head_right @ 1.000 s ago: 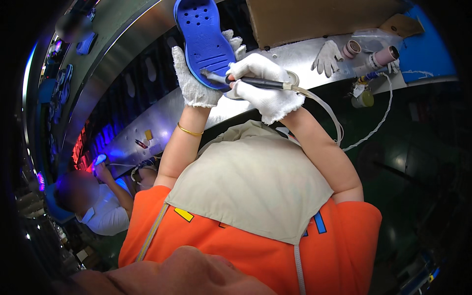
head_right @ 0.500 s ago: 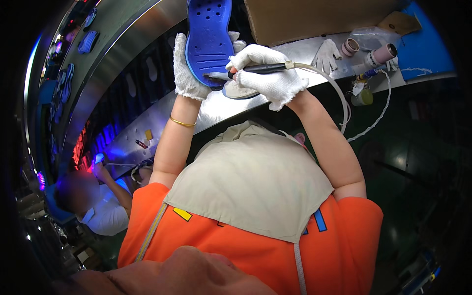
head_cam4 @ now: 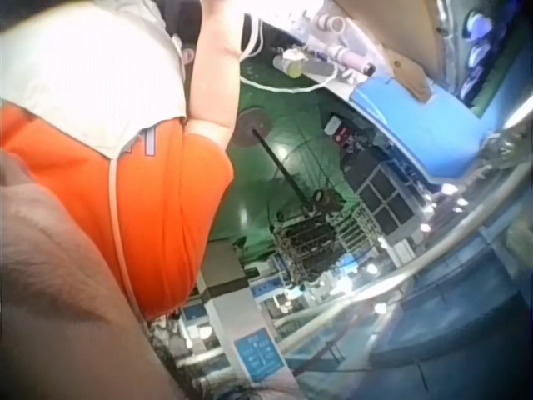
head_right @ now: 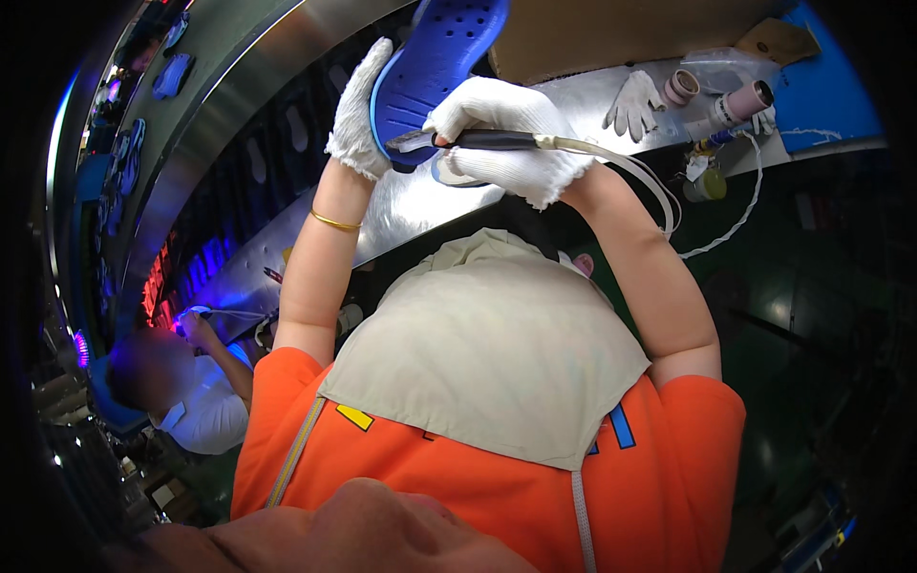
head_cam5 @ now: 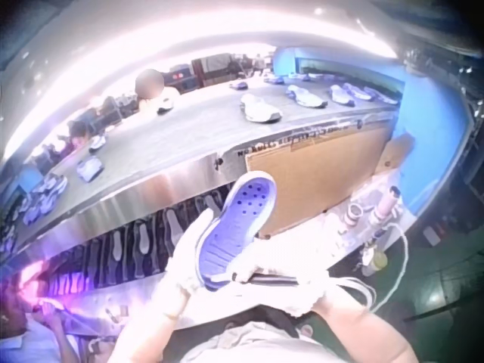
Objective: The person repeatedly picks up blue slipper soles from a conveyor belt and scrubs them with a brush. The person handles the slipper soles one at a time, scrubbing the textured surface and then placing them back on the belt.
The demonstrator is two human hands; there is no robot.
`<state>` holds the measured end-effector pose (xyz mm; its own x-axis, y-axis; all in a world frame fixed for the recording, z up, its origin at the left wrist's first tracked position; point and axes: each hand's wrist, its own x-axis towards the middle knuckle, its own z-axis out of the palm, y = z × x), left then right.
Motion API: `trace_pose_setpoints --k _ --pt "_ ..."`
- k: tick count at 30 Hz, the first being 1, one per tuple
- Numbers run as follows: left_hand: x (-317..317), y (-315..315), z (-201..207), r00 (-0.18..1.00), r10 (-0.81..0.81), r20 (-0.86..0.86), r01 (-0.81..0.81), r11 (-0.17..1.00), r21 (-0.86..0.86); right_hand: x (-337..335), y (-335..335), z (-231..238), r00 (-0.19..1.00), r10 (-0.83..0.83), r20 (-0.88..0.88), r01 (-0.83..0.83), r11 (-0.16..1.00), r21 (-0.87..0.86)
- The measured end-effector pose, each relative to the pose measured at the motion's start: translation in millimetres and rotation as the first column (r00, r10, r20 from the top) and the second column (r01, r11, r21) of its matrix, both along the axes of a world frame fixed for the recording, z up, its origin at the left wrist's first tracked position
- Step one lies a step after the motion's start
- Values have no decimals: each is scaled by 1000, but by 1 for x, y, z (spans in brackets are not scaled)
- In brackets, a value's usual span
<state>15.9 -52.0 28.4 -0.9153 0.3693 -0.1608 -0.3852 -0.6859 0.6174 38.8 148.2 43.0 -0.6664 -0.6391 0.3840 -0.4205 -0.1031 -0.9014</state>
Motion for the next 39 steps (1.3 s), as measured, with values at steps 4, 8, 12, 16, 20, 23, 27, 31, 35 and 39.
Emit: trace_pose_setpoints --k 4,8,12,16,20,23,27,31,35,39 --pt "-6 -2 -1 999 -37 17 40 980 -194 -8 -5 -9 997 28 -69 -18 989 145" --pt "-2 2 4 981 -149 122 185 904 -386 -12 -5 7 997 -30 72 -6 893 451" --pt "-1 5 4 968 -190 166 249 827 -503 -24 12 10 989 18 144 -78 902 425" --pt "-3 9 9 954 -238 180 299 775 -557 -19 14 20 997 -48 59 18 901 433" --pt "-14 5 -9 943 -265 200 331 781 -530 -33 31 10 986 -123 110 -3 654 756" --pt "-7 2 -4 963 -206 176 262 869 -419 -28 40 24 989 -45 139 -32 862 506" --pt "4 18 -16 992 -124 14 122 986 113 -8 28 10 957 -187 220 195 981 -15" --pt "5 32 -39 999 36 -1 -35 980 198 14 4 -22 957 -253 145 264 963 -59" --pt "11 29 -44 995 41 96 -69 946 317 18 8 -9 850 -29 526 112 986 -127" --pt "25 42 -29 982 143 122 -172 945 278 4 2 -19 865 -316 390 421 879 -222"
